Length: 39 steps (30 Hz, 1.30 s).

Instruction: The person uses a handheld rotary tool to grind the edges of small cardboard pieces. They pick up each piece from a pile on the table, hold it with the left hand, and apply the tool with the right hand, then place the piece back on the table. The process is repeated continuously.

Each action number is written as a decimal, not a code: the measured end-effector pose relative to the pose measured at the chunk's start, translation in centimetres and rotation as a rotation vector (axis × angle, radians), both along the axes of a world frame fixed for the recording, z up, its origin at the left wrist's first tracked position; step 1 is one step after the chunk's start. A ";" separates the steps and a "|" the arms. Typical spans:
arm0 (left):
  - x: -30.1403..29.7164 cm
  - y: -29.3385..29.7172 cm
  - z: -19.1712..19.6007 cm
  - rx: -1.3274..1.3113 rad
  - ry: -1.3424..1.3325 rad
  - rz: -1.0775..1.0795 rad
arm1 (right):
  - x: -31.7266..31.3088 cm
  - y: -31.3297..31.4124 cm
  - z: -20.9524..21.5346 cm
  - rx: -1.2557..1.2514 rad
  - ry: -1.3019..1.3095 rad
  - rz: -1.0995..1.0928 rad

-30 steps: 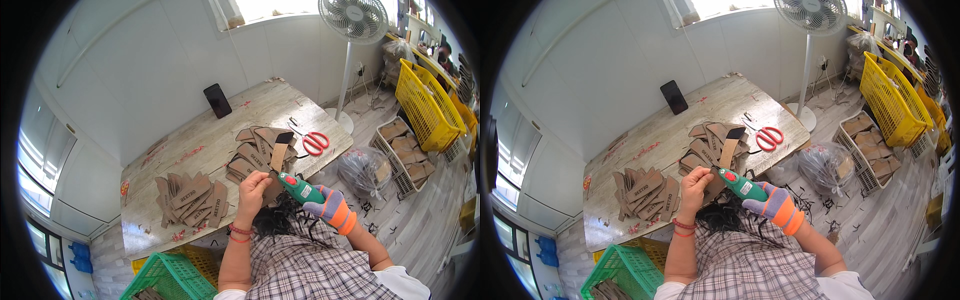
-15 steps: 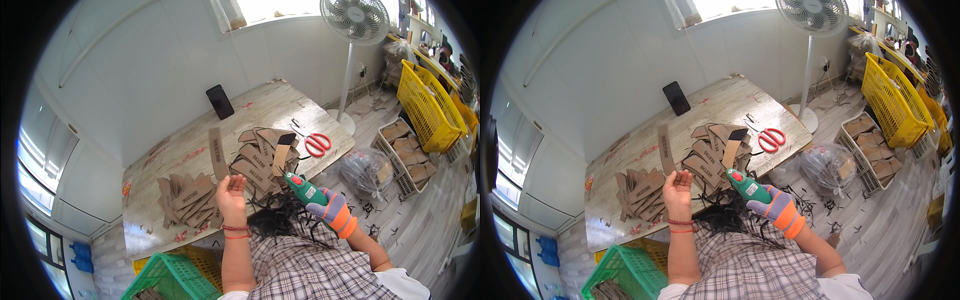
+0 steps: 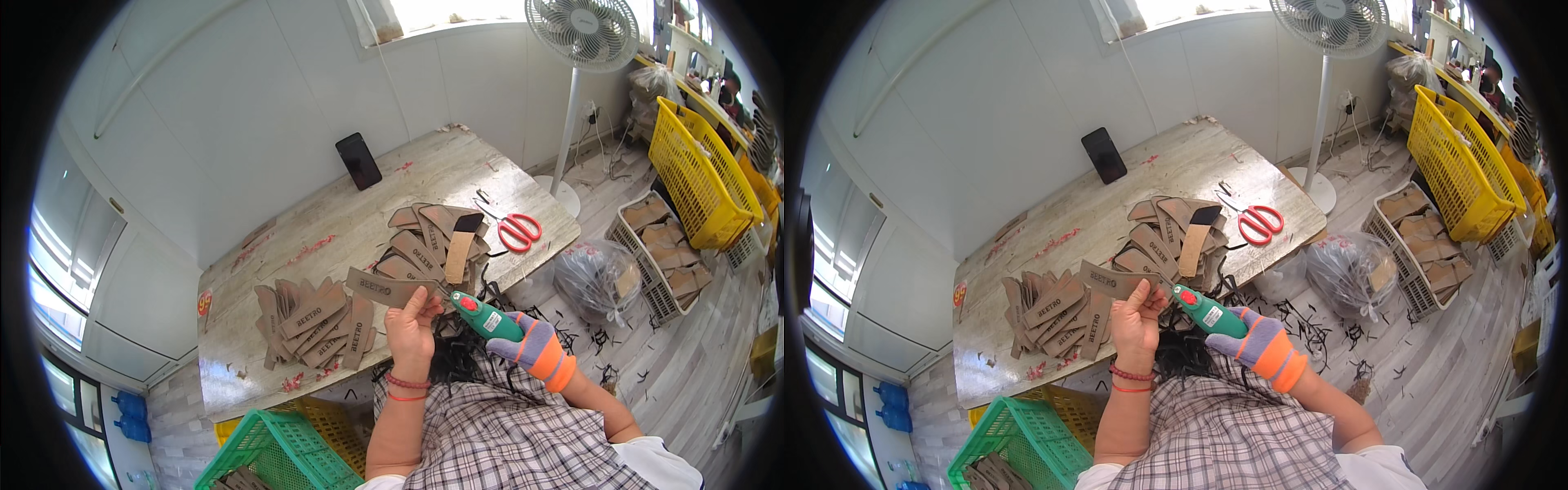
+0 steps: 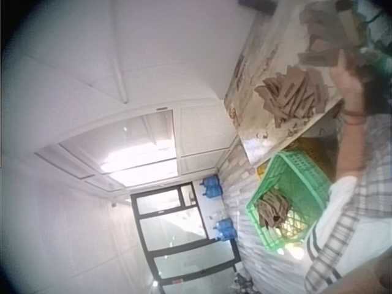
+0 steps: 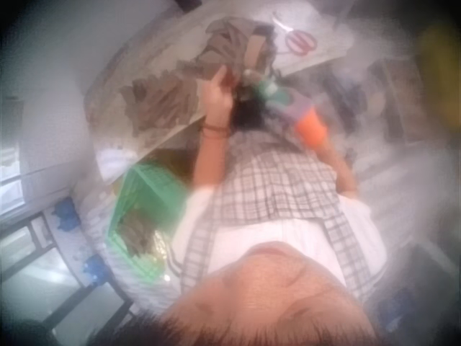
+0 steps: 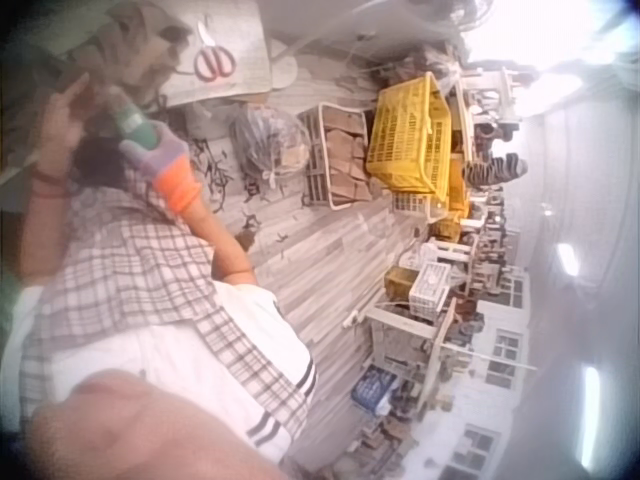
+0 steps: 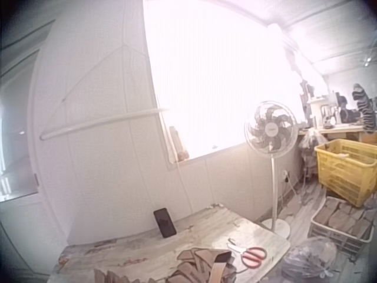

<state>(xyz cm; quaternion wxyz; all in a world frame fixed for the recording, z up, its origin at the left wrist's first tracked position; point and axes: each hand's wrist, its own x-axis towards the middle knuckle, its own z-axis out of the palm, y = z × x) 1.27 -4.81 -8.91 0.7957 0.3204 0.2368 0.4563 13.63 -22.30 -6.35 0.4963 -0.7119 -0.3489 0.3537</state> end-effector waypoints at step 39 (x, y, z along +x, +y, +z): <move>1.0 10.7 -5.6 1.037 1.714 0.276 | 1.1 -0.4 -0.6 -0.044 0.040 0.013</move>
